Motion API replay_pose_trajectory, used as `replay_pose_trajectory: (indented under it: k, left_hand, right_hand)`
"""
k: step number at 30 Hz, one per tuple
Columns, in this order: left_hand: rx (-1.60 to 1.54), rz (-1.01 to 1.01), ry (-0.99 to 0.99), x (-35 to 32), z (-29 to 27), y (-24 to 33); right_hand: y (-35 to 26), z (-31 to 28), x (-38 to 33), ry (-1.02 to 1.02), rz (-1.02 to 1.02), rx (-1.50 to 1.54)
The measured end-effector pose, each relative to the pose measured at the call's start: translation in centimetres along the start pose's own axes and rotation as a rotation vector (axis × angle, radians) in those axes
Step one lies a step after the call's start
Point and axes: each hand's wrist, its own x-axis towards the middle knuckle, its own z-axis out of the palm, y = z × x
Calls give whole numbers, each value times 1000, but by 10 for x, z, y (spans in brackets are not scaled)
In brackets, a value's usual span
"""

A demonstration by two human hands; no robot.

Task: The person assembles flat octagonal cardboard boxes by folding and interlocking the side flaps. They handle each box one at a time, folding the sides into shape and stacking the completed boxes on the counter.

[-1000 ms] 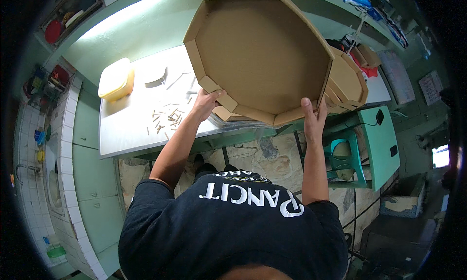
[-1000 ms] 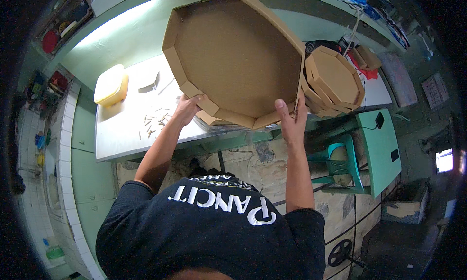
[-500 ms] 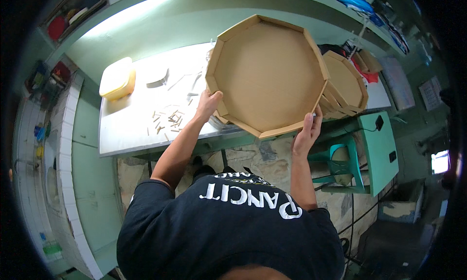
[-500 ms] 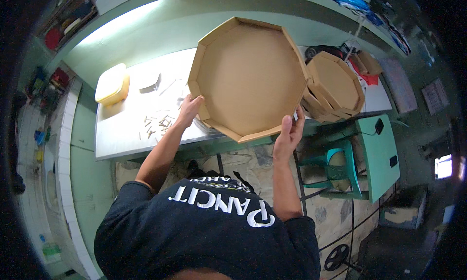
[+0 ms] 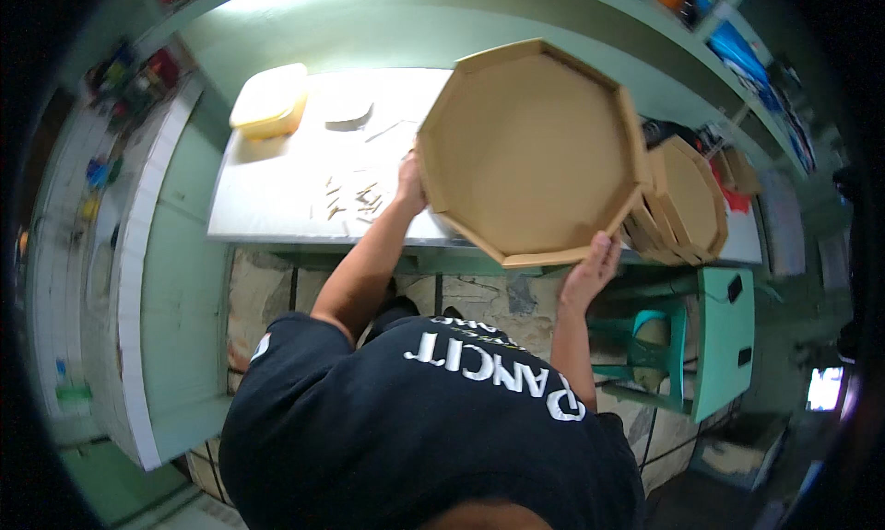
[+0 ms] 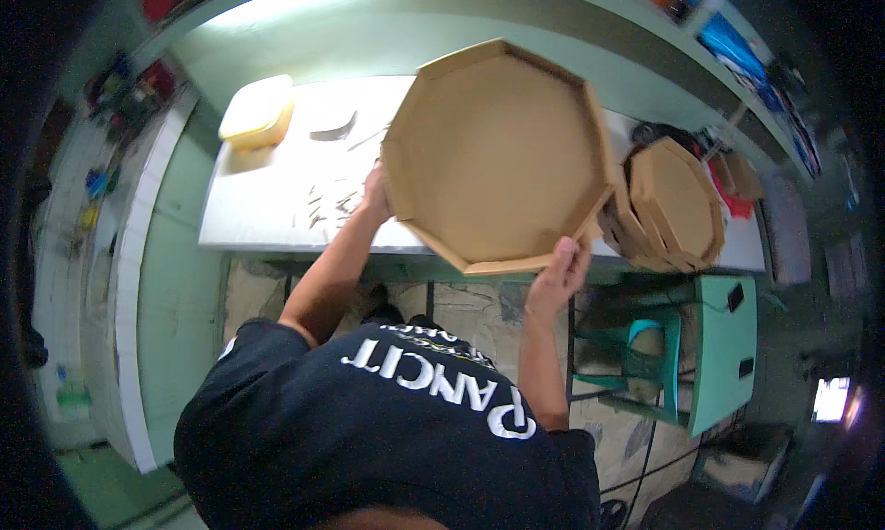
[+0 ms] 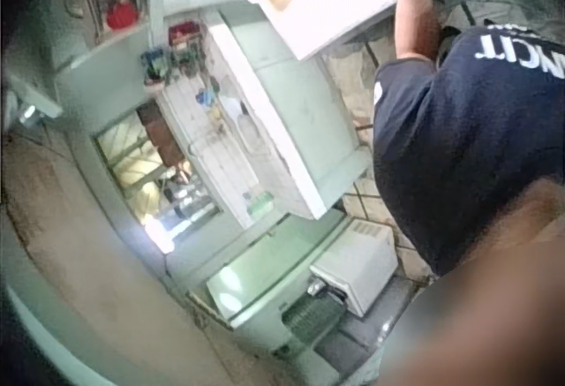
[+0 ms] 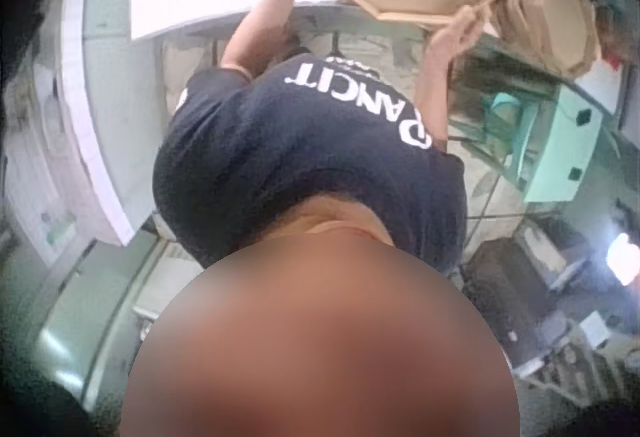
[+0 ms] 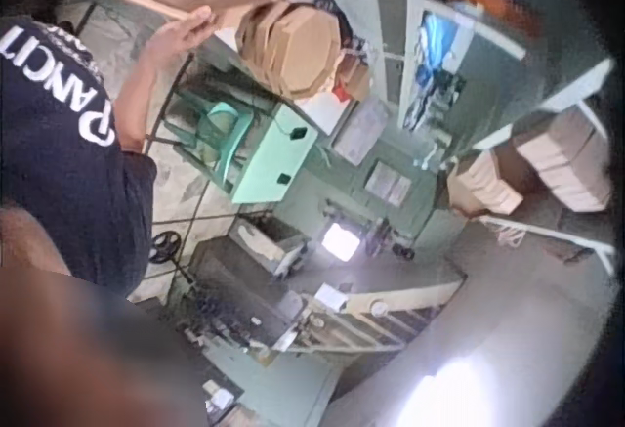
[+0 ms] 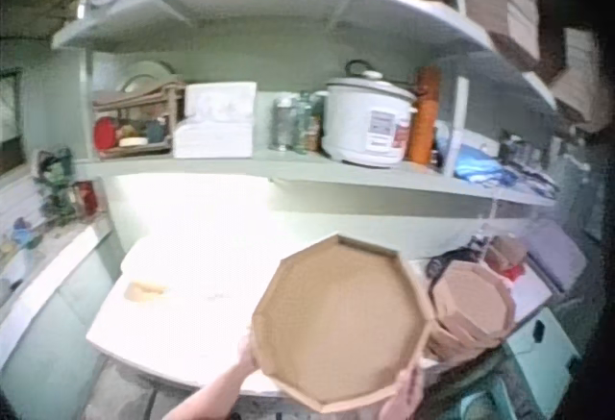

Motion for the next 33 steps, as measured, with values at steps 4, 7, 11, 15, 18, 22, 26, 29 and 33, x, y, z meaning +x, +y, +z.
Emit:
replay_pose_trajectory:
  k: [4,7,11,15,18,22,26,29,33]
  left_hand:
    - [159,126,-82,-1,-16,-5]
    - [167,185,-35,9,-28,-12]
    - [838,332,71,41,-70,2]
    - [1502,656,192,58,-119,30]
    - [1567,520,317,55,-115,45]
    - [1202,795,215,38,-66,45]
    - [1109,812,145,22,-25,39]
    - [1156,1039,84,16,-18,40]
    - [1025,792,82,17,-37,43]
  right_hand:
    - [11,1,4,99,166,-73]
    - [21,-3,5,89,271,101]
    - [20,-30,33,247,314,298]
    - [-15,-90,88,402,173,266]
    - [-30,-109,107,384,61,377]
    - [-8,-102,116,363,192,419]
    - [20,-98,148,296,243,714]
    - [2,-121,188,372,128,728]
    - [-37,-172,240,407,-4,566]
